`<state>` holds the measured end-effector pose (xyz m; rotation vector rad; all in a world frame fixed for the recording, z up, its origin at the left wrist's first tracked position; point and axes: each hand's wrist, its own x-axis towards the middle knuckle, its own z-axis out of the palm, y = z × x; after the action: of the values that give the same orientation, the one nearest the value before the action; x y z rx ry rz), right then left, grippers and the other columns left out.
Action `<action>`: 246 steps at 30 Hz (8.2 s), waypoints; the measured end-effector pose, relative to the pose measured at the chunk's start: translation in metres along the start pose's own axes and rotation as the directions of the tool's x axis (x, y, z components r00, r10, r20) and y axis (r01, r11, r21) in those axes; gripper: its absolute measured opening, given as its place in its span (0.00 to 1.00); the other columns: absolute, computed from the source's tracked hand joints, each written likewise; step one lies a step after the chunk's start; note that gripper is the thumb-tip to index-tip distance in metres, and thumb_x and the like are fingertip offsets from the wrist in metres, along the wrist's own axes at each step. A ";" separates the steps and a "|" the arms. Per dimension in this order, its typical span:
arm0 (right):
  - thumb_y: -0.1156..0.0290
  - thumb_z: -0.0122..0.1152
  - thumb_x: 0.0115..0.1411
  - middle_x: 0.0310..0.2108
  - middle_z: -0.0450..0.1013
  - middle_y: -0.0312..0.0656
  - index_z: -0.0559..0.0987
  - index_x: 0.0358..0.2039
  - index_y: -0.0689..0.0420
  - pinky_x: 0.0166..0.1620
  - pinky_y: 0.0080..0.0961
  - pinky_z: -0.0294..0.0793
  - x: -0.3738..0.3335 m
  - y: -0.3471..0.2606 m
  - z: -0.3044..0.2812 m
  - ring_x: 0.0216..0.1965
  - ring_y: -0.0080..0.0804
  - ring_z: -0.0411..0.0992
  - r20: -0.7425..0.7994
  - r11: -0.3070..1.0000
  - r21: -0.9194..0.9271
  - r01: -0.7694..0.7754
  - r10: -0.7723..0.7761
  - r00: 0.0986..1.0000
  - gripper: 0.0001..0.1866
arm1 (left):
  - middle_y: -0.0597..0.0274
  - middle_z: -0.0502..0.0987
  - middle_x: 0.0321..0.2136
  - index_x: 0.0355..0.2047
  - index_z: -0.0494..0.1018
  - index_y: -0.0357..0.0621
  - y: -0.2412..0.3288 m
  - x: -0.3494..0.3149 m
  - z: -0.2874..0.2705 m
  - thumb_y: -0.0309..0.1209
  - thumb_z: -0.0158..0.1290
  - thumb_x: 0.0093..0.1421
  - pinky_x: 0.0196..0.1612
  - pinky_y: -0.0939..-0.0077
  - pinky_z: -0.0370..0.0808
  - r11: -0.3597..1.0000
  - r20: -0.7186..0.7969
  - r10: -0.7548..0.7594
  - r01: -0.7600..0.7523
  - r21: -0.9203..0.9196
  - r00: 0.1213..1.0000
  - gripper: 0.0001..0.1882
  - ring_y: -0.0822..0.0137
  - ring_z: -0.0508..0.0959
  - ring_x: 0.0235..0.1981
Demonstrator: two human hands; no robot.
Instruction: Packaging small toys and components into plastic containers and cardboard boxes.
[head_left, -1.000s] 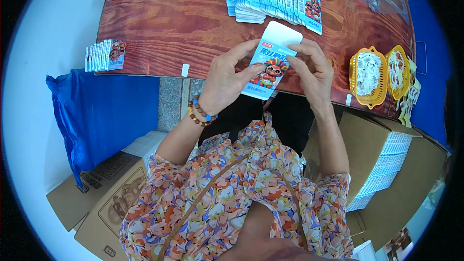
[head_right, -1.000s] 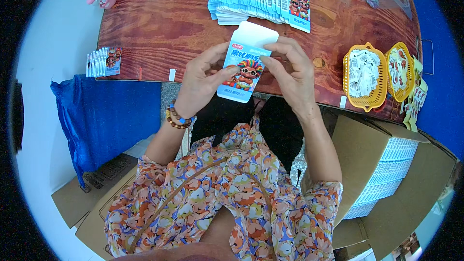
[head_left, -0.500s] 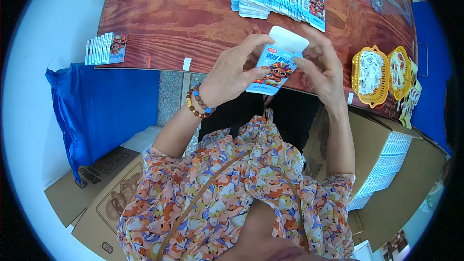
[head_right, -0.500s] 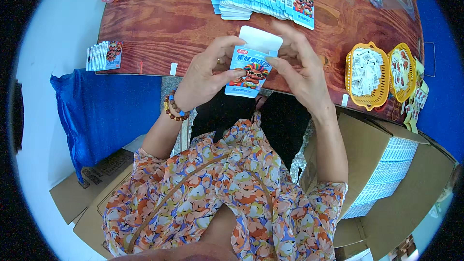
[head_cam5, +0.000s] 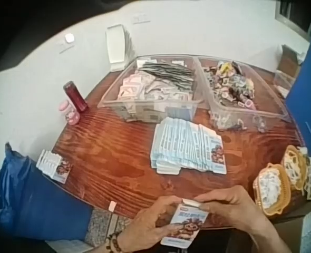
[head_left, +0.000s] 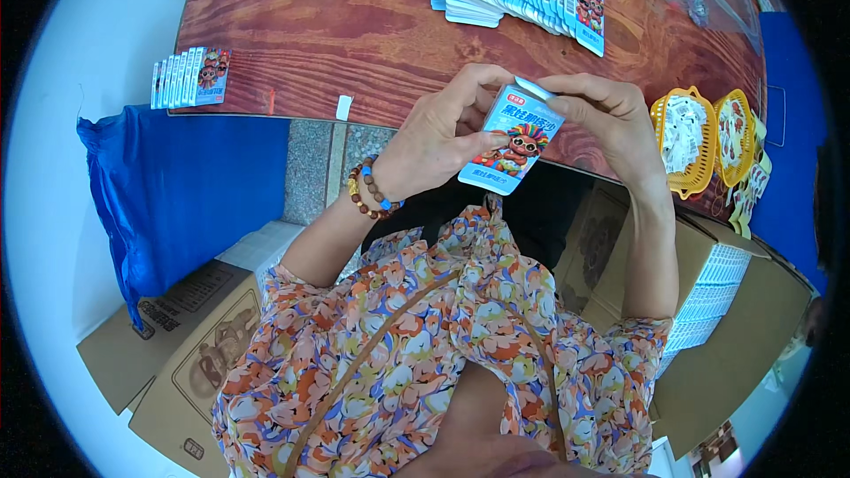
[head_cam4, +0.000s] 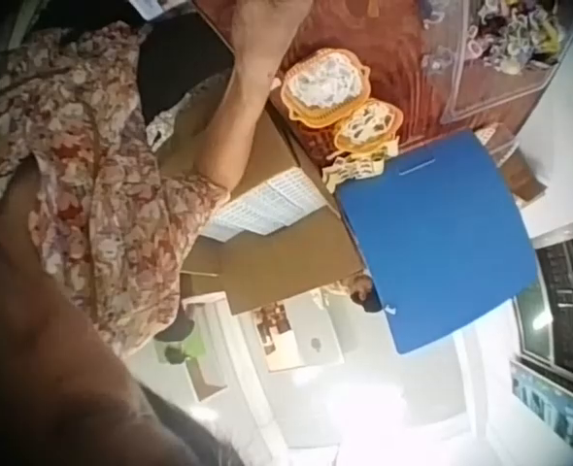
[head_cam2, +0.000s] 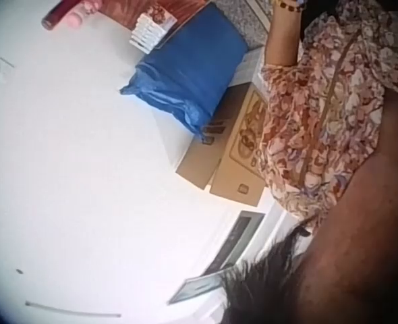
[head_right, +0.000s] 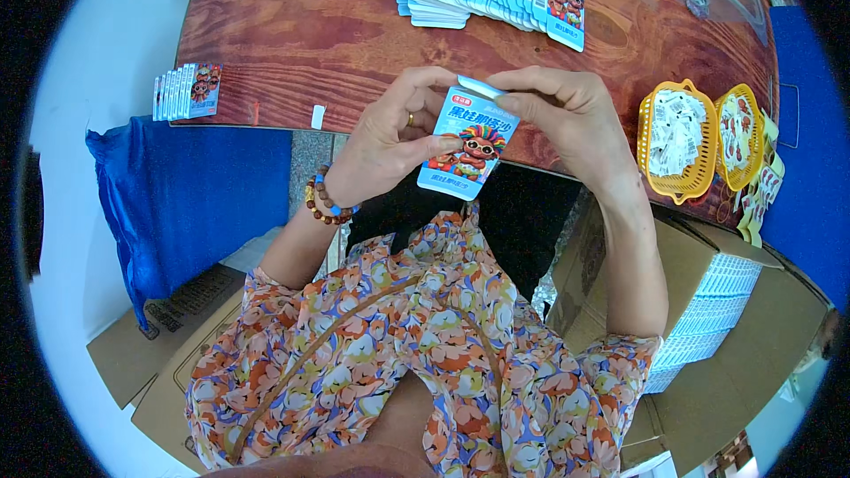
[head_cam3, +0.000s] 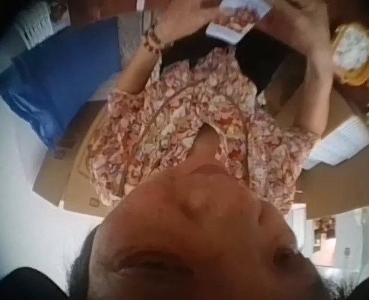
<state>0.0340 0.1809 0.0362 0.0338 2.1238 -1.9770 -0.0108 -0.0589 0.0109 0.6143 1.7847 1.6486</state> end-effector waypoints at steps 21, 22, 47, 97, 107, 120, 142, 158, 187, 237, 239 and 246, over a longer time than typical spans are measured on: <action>0.82 0.56 0.63 0.51 0.78 0.49 0.78 0.53 0.61 0.52 0.29 0.76 -0.012 -0.008 0.021 0.52 0.35 0.77 0.030 0.653 -0.712 0.258 -0.339 0.940 0.18 | 0.55 0.79 0.36 0.65 0.58 0.49 -0.010 0.004 0.007 0.22 0.59 0.57 0.43 0.68 0.79 0.998 -0.097 0.022 -0.028 -0.058 0.995 0.36 0.65 0.82 0.39; 0.82 0.56 0.63 0.51 0.78 0.49 0.78 0.53 0.61 0.52 0.29 0.76 -0.013 -0.005 0.021 0.52 0.35 0.77 0.032 0.651 -0.714 0.258 -0.337 0.941 0.18 | 0.55 0.79 0.37 0.65 0.60 0.49 -0.013 0.005 0.007 0.22 0.59 0.57 0.43 0.68 0.79 0.998 -0.056 0.027 -0.030 -0.048 0.998 0.35 0.65 0.82 0.39; 0.80 0.60 0.62 0.48 0.78 0.40 0.81 0.50 0.61 0.51 0.22 0.74 0.000 0.016 0.011 0.48 0.24 0.74 -0.030 0.963 -0.260 0.068 -0.078 0.996 0.15 | 0.60 0.79 0.35 0.61 0.65 0.48 -0.025 0.015 -0.003 0.25 0.61 0.59 0.38 0.75 0.78 0.993 -0.020 0.111 -0.110 0.030 0.994 0.30 0.70 0.81 0.35; 0.79 0.59 0.62 0.26 0.76 0.38 0.73 0.56 0.64 0.27 0.14 0.69 0.134 -0.119 0.018 0.22 0.20 0.72 -0.340 0.862 -0.335 0.380 -0.487 0.805 0.21 | 0.51 0.73 0.47 0.57 0.66 0.39 0.009 0.067 -0.069 0.41 0.71 0.47 0.48 0.59 0.76 0.857 -0.598 0.415 -0.074 0.509 0.686 0.41 0.51 0.76 0.49; 0.86 0.62 0.58 0.44 0.76 0.41 0.79 0.50 0.60 0.42 0.21 0.74 0.069 -0.063 0.007 0.39 0.26 0.75 -0.051 0.516 -0.776 0.363 -0.624 0.780 0.19 | 0.52 0.72 0.47 0.61 0.62 0.42 0.021 0.071 -0.033 0.43 0.72 0.45 0.46 0.57 0.77 0.754 -0.489 0.523 -0.111 0.647 0.698 0.47 0.49 0.76 0.49; 0.73 0.59 0.62 0.46 0.79 0.45 0.82 0.45 0.61 0.48 0.32 0.75 0.098 -0.067 -0.206 0.47 0.37 0.78 -0.451 0.644 -0.765 -0.015 -0.519 0.726 0.12 | 0.48 0.75 0.46 0.56 0.67 0.37 0.015 0.097 0.011 0.51 0.67 0.48 0.48 0.60 0.76 0.759 -0.095 0.500 -0.383 0.526 0.861 0.42 0.50 0.77 0.47; 0.66 0.62 0.58 0.33 0.78 0.53 0.79 0.34 0.63 0.42 0.39 0.74 0.249 0.004 -0.352 0.37 0.46 0.77 -0.307 0.198 -0.932 -0.305 0.023 0.951 0.11 | 0.49 0.71 0.55 0.66 0.59 0.41 -0.015 0.127 0.034 0.40 0.73 0.41 0.52 0.58 0.75 0.919 0.303 0.256 -0.329 0.220 0.918 0.53 0.49 0.74 0.53; 0.73 0.66 0.52 0.19 0.64 0.34 0.68 0.22 0.60 0.30 0.29 0.66 0.248 -0.001 -0.334 0.26 0.22 0.64 -0.436 0.599 -0.717 -0.356 0.013 0.900 0.13 | 0.50 0.70 0.53 0.67 0.59 0.42 -0.016 0.126 0.031 0.42 0.71 0.45 0.46 0.58 0.78 0.908 0.255 0.274 -0.337 0.249 0.927 0.52 0.50 0.75 0.51; 0.76 0.65 0.53 0.21 0.69 0.31 0.69 0.21 0.57 0.28 0.22 0.70 0.213 -0.046 -0.312 0.25 0.19 0.71 -0.225 0.844 -0.527 -0.102 -0.023 0.974 0.11 | 0.46 0.70 0.56 0.65 0.60 0.41 -0.011 0.129 0.034 0.39 0.72 0.47 0.58 0.61 0.71 0.962 0.110 0.213 -0.228 0.151 0.971 0.49 0.50 0.72 0.57; 0.66 0.62 0.60 0.28 0.76 0.47 0.80 0.31 0.61 0.32 0.40 0.72 -0.011 -0.077 -0.053 0.29 0.47 0.76 -0.072 0.317 -0.947 -0.050 -0.061 0.996 0.10 | 0.55 0.73 0.41 0.60 0.64 0.43 0.003 0.080 0.063 0.48 0.71 0.44 0.36 0.61 0.79 0.584 -0.054 0.470 -0.264 0.768 0.881 0.46 0.54 0.77 0.42; 0.64 0.63 0.60 0.28 0.78 0.47 0.79 0.30 0.61 0.33 0.42 0.73 -0.011 -0.081 -0.050 0.30 0.49 0.76 -0.092 0.289 -0.948 -0.132 0.148 0.985 0.12 | 0.55 0.73 0.42 0.60 0.64 0.43 0.003 0.081 0.070 0.48 0.71 0.44 0.36 0.61 0.79 0.571 -0.044 0.479 -0.274 0.774 0.877 0.46 0.54 0.78 0.42; 0.68 0.58 0.64 0.28 0.79 0.44 0.81 0.39 0.63 0.35 0.27 0.73 -0.052 -0.062 -0.118 0.29 0.32 0.78 -0.350 0.433 -0.863 -0.261 -0.140 0.926 0.11 | 0.53 0.74 0.43 0.59 0.65 0.42 -0.001 0.067 0.074 0.48 0.70 0.46 0.40 0.58 0.78 0.671 -0.068 0.424 -0.262 0.694 0.903 0.44 0.51 0.79 0.42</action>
<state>0.0550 0.2995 0.1138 0.3157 3.0964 -0.5224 -0.0042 0.0400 -0.0011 1.1929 2.5949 1.2812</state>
